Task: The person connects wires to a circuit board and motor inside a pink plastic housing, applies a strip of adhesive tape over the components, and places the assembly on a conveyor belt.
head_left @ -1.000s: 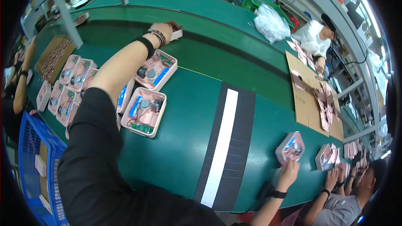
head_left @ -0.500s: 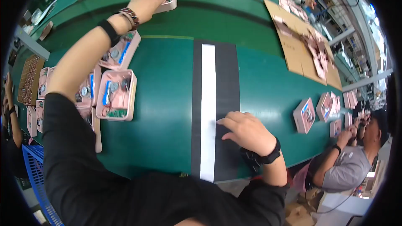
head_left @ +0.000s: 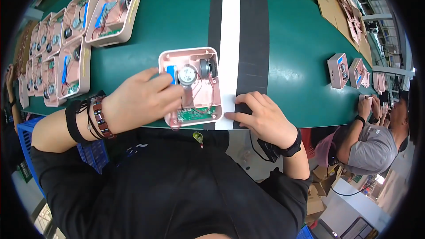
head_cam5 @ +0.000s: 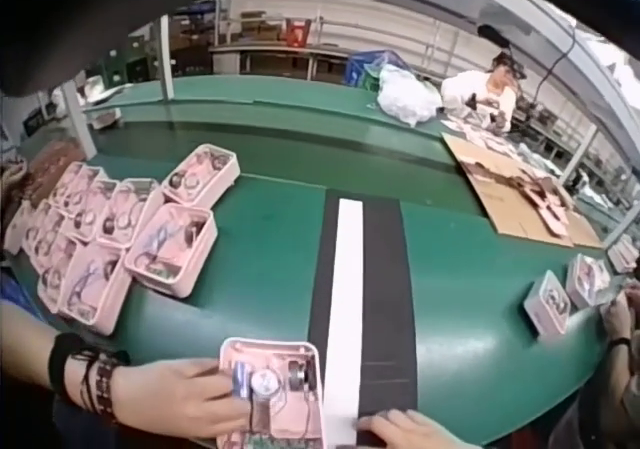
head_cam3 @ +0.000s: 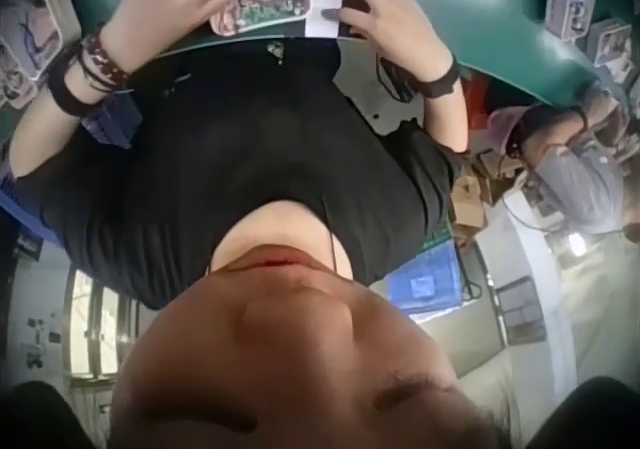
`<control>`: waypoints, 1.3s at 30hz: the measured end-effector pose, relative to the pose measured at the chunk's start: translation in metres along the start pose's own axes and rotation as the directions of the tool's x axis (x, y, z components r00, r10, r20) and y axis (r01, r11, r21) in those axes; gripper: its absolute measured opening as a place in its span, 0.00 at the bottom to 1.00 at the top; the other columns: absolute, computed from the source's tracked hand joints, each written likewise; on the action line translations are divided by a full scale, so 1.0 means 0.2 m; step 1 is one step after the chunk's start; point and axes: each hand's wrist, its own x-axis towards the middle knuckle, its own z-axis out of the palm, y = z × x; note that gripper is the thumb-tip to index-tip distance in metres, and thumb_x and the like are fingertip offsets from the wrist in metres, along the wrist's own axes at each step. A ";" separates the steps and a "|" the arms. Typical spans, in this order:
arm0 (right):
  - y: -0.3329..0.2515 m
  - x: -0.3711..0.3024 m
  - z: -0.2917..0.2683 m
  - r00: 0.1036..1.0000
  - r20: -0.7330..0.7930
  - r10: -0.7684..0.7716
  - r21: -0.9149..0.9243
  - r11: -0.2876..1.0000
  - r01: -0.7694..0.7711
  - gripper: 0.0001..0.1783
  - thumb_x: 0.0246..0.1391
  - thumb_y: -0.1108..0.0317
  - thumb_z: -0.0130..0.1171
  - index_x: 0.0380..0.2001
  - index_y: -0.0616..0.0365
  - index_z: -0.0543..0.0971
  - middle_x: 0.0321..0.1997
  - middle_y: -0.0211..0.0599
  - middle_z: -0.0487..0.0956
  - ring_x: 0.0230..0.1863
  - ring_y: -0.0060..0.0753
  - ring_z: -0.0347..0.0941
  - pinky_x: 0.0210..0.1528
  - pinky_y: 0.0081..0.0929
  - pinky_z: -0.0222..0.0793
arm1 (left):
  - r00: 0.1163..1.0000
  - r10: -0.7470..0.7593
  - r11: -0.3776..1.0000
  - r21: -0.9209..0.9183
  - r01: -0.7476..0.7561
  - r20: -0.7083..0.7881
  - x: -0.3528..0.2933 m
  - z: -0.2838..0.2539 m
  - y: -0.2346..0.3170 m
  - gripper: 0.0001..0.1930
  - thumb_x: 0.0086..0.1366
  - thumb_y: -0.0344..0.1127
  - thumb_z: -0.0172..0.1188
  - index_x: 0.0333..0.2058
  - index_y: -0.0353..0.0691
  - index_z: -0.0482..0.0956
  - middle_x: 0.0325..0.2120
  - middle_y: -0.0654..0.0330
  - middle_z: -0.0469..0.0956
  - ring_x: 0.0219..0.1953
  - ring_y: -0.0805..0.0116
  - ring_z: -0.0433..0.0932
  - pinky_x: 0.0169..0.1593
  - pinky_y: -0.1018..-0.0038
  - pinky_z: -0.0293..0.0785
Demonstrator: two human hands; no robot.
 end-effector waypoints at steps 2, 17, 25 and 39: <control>0.01 -0.02 0.03 0.997 -0.060 -0.038 -0.064 0.997 0.034 0.18 0.43 0.70 0.64 0.41 0.45 0.82 0.45 0.33 0.72 0.47 0.38 0.69 0.50 0.32 0.67 | 1.000 -0.029 1.000 0.002 0.029 -0.004 -0.03 0.03 0.04 0.06 0.52 0.33 0.59 0.30 0.48 0.73 0.32 0.66 0.69 0.39 0.70 0.72 0.45 0.71 0.74; -0.04 -0.01 0.01 0.996 0.079 -0.035 -0.175 0.983 0.049 0.07 0.43 0.73 0.59 0.29 0.51 0.75 0.40 0.30 0.72 0.44 0.32 0.70 0.44 0.28 0.66 | 0.914 -0.390 0.909 -0.204 0.364 -0.109 -0.03 0.07 0.18 0.10 0.56 0.31 0.56 0.38 0.43 0.75 0.47 0.61 0.74 0.55 0.62 0.72 0.62 0.64 0.68; 0.06 -0.14 -0.09 0.975 -0.221 0.021 0.405 0.911 0.072 0.12 0.37 0.79 0.62 0.27 0.56 0.72 0.35 0.37 0.76 0.38 0.39 0.73 0.39 0.32 0.69 | 0.929 -0.351 0.906 -0.294 0.304 -0.120 -0.06 0.06 0.13 0.11 0.54 0.31 0.58 0.38 0.42 0.75 0.47 0.60 0.74 0.53 0.61 0.73 0.57 0.64 0.72; -0.43 0.24 -0.15 0.851 -0.435 -0.296 -0.260 0.945 0.197 0.13 0.33 0.69 0.67 0.28 0.51 0.78 0.32 0.30 0.78 0.29 0.33 0.73 0.32 0.30 0.61 | 0.891 -0.413 0.664 -0.732 0.152 -0.190 0.01 -0.05 0.30 0.13 0.47 0.28 0.68 0.33 0.39 0.78 0.34 0.61 0.79 0.37 0.63 0.78 0.38 0.71 0.72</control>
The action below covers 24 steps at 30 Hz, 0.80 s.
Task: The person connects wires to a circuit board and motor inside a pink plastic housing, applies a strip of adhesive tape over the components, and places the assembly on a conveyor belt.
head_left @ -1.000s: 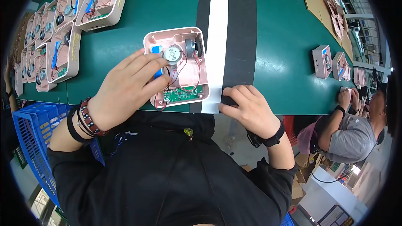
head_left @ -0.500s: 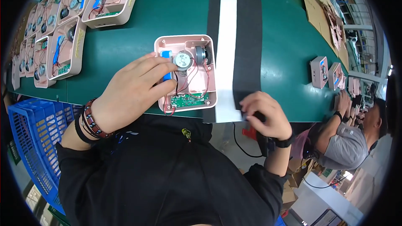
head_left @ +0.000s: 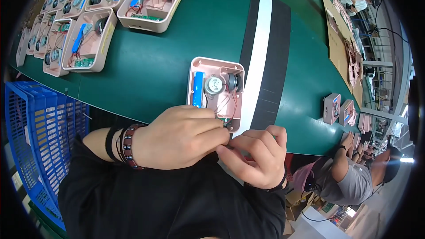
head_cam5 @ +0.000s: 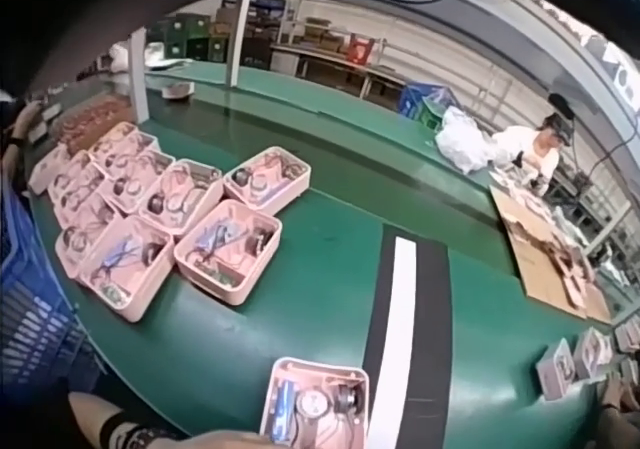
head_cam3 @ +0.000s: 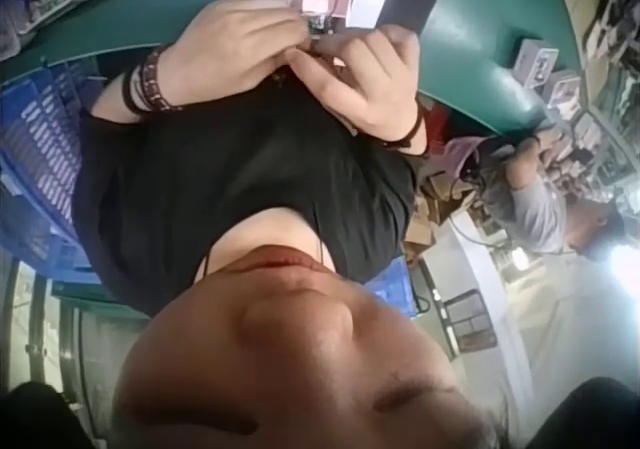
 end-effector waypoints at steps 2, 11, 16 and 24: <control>0.01 -0.02 0.05 0.980 -0.087 0.182 0.207 0.965 -0.161 0.14 0.37 0.69 0.68 0.32 0.49 0.79 0.34 0.31 0.78 0.30 0.34 0.73 0.33 0.31 0.60 | 0.996 0.026 0.998 -0.050 -0.030 -0.084 -0.01 0.01 -0.03 0.13 0.46 0.28 0.69 0.32 0.39 0.79 0.33 0.60 0.79 0.37 0.64 0.78 0.36 0.73 0.72; 0.18 -0.09 0.01 0.930 -0.293 0.223 0.495 0.867 -0.052 0.25 0.36 0.72 0.71 0.44 0.50 0.80 0.40 0.35 0.78 0.37 0.33 0.76 0.41 0.33 0.62 | 0.975 -0.106 0.994 -0.003 0.107 -0.193 0.08 0.00 -0.07 0.16 0.46 0.34 0.70 0.35 0.39 0.78 0.36 0.62 0.78 0.39 0.61 0.77 0.41 0.68 0.71; 0.32 -0.06 0.14 0.990 0.047 0.134 0.375 0.916 -0.142 0.34 0.41 0.75 0.68 0.56 0.49 0.74 0.39 0.31 0.80 0.37 0.32 0.77 0.46 0.35 0.64 | 0.998 0.018 0.925 0.380 0.007 -0.064 0.07 -0.02 -0.14 0.16 0.49 0.38 0.67 0.36 0.41 0.78 0.35 0.66 0.77 0.41 0.63 0.74 0.41 0.66 0.68; 0.29 -0.04 0.26 0.977 0.118 0.179 0.502 0.838 -0.215 0.45 0.42 0.75 0.71 0.66 0.53 0.64 0.30 0.25 0.82 0.34 0.27 0.77 0.53 0.34 0.61 | 0.995 -0.054 0.866 0.492 0.088 -0.082 0.04 -0.08 -0.16 0.10 0.54 0.38 0.62 0.33 0.44 0.75 0.29 0.68 0.73 0.37 0.68 0.70 0.39 0.69 0.63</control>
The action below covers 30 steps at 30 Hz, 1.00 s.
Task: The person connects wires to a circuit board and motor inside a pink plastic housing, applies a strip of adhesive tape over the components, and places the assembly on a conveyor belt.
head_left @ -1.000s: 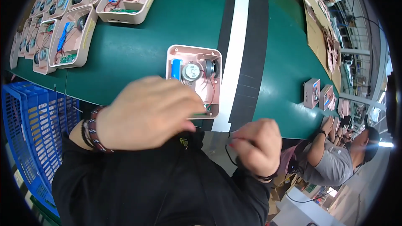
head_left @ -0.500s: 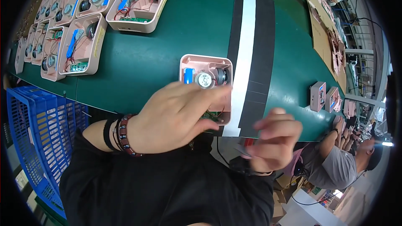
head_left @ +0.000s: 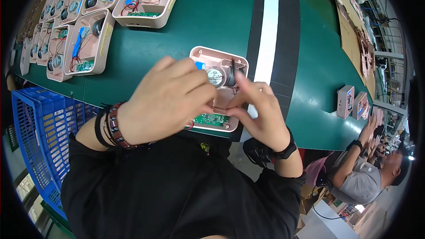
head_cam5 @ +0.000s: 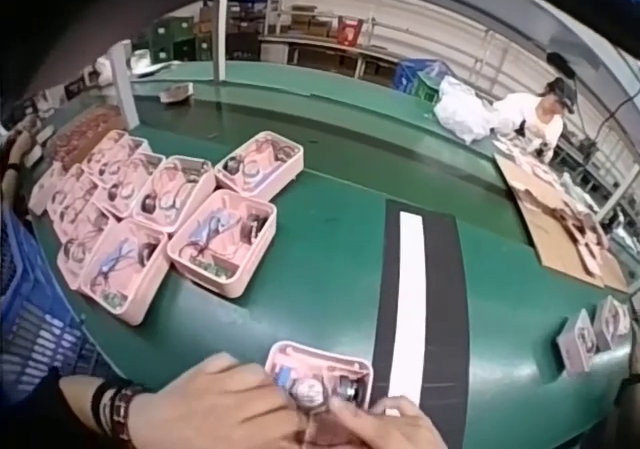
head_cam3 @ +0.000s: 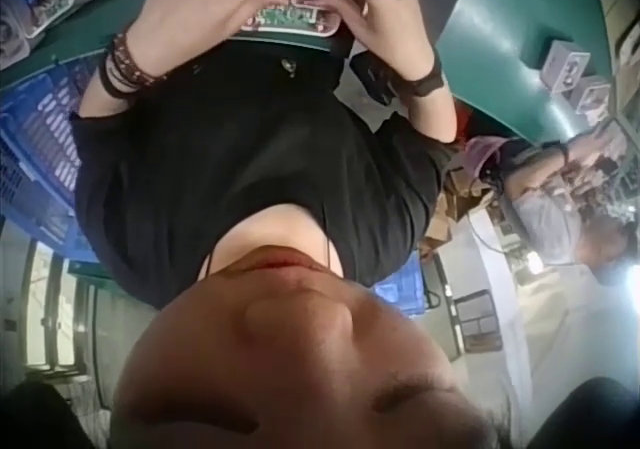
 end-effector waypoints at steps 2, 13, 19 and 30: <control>-0.01 0.04 -0.02 0.999 -0.021 0.050 -0.006 0.999 -0.050 0.46 0.43 0.75 0.71 0.66 0.54 0.63 0.29 0.26 0.82 0.32 0.27 0.77 0.51 0.30 0.59 | 0.998 -0.044 0.982 -0.184 0.036 -0.035 0.01 0.01 0.05 0.09 0.53 0.38 0.63 0.32 0.44 0.75 0.28 0.68 0.73 0.36 0.67 0.70 0.37 0.69 0.63; -0.05 0.07 0.04 0.983 0.006 0.182 -0.085 0.980 -0.180 0.39 0.45 0.79 0.68 0.62 0.55 0.68 0.31 0.28 0.81 0.32 0.25 0.74 0.46 0.26 0.59 | 0.992 -0.116 0.979 -0.173 0.107 -0.043 -0.04 0.06 0.04 0.05 0.54 0.30 0.63 0.30 0.42 0.76 0.27 0.65 0.72 0.32 0.66 0.72 0.35 0.70 0.66; -0.06 0.06 0.00 0.954 -0.139 0.265 0.132 0.960 -0.248 0.17 0.47 0.79 0.66 0.43 0.58 0.79 0.35 0.35 0.76 0.37 0.30 0.74 0.46 0.26 0.61 | 0.981 -0.179 0.947 -0.281 0.153 -0.070 -0.03 0.07 0.04 0.08 0.50 0.25 0.65 0.29 0.40 0.77 0.26 0.62 0.74 0.30 0.61 0.72 0.34 0.68 0.69; -0.09 0.11 0.02 0.959 0.013 0.282 -0.154 0.948 -0.277 0.08 0.46 0.75 0.66 0.30 0.57 0.76 0.37 0.33 0.69 0.38 0.35 0.68 0.45 0.29 0.59 | 0.974 -0.224 0.917 -0.341 0.204 -0.019 -0.02 0.07 0.04 0.07 0.52 0.25 0.64 0.28 0.39 0.75 0.25 0.61 0.74 0.29 0.60 0.72 0.32 0.67 0.69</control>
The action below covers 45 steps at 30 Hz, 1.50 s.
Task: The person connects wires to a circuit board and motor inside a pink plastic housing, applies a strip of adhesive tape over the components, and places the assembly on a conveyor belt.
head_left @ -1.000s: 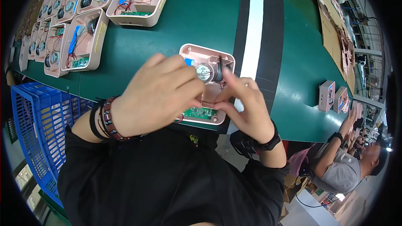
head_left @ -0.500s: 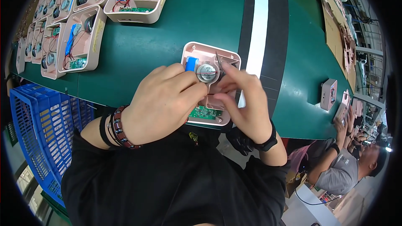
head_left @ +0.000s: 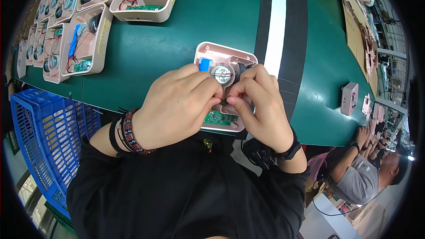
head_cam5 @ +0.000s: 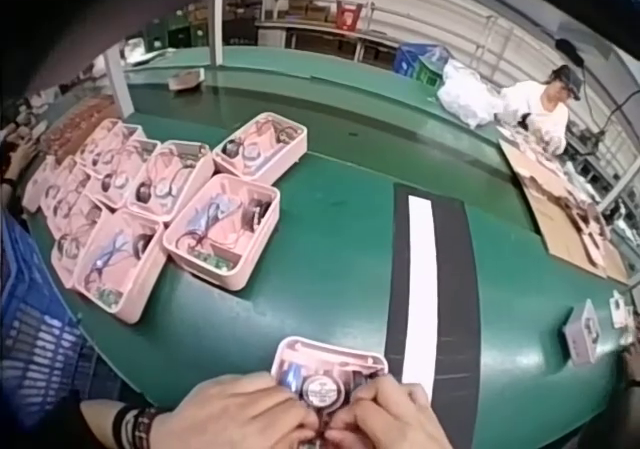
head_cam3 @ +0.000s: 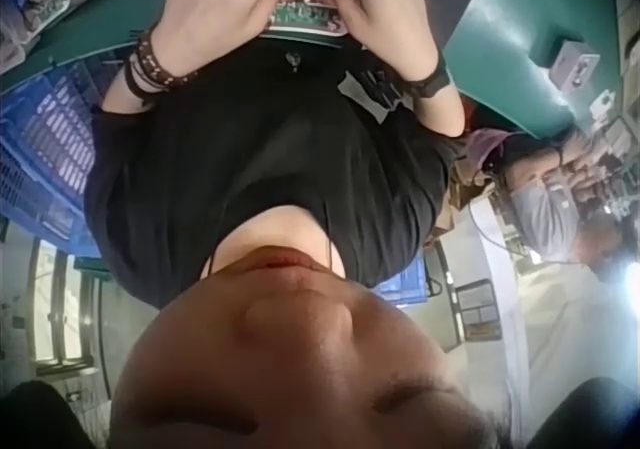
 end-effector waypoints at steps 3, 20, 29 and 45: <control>0.00 0.01 0.00 0.999 -0.010 -0.038 -0.032 0.999 0.038 0.09 0.46 0.75 0.66 0.30 0.57 0.76 0.37 0.33 0.69 0.38 0.35 0.68 0.44 0.30 0.58 | 1.000 -0.015 1.000 0.012 0.015 0.016 0.00 0.00 0.00 0.06 0.54 0.28 0.63 0.28 0.40 0.74 0.25 0.61 0.73 0.31 0.61 0.73 0.34 0.68 0.69; 0.00 0.00 -0.01 0.975 -0.060 -0.215 -0.352 0.918 0.181 0.15 0.39 0.64 0.71 0.32 0.50 0.78 0.36 0.25 0.75 0.33 0.27 0.70 0.41 0.31 0.52 | 0.998 -0.063 0.992 -0.110 0.061 -0.011 -0.02 0.01 -0.01 0.05 0.56 0.29 0.63 0.28 0.42 0.74 0.25 0.63 0.75 0.31 0.62 0.73 0.35 0.67 0.65; 0.03 0.00 0.05 0.937 -0.143 -0.318 -0.264 0.925 0.273 0.14 0.37 0.69 0.70 0.30 0.49 0.78 0.34 0.23 0.75 0.32 0.26 0.70 0.40 0.33 0.52 | 1.000 -0.011 0.995 -0.103 0.011 0.000 -0.03 0.00 -0.02 0.05 0.57 0.33 0.64 0.29 0.44 0.75 0.26 0.67 0.75 0.32 0.66 0.73 0.36 0.69 0.61; 0.04 -0.07 0.09 0.840 -0.298 -0.454 -0.257 0.885 0.388 0.10 0.37 0.71 0.63 0.29 0.57 0.79 0.40 0.33 0.77 0.37 0.28 0.75 0.46 0.33 0.68 | 0.990 -0.137 0.987 -0.081 0.138 0.018 -0.01 0.00 0.00 0.04 0.59 0.36 0.65 0.30 0.47 0.78 0.25 0.71 0.77 0.33 0.71 0.73 0.41 0.69 0.56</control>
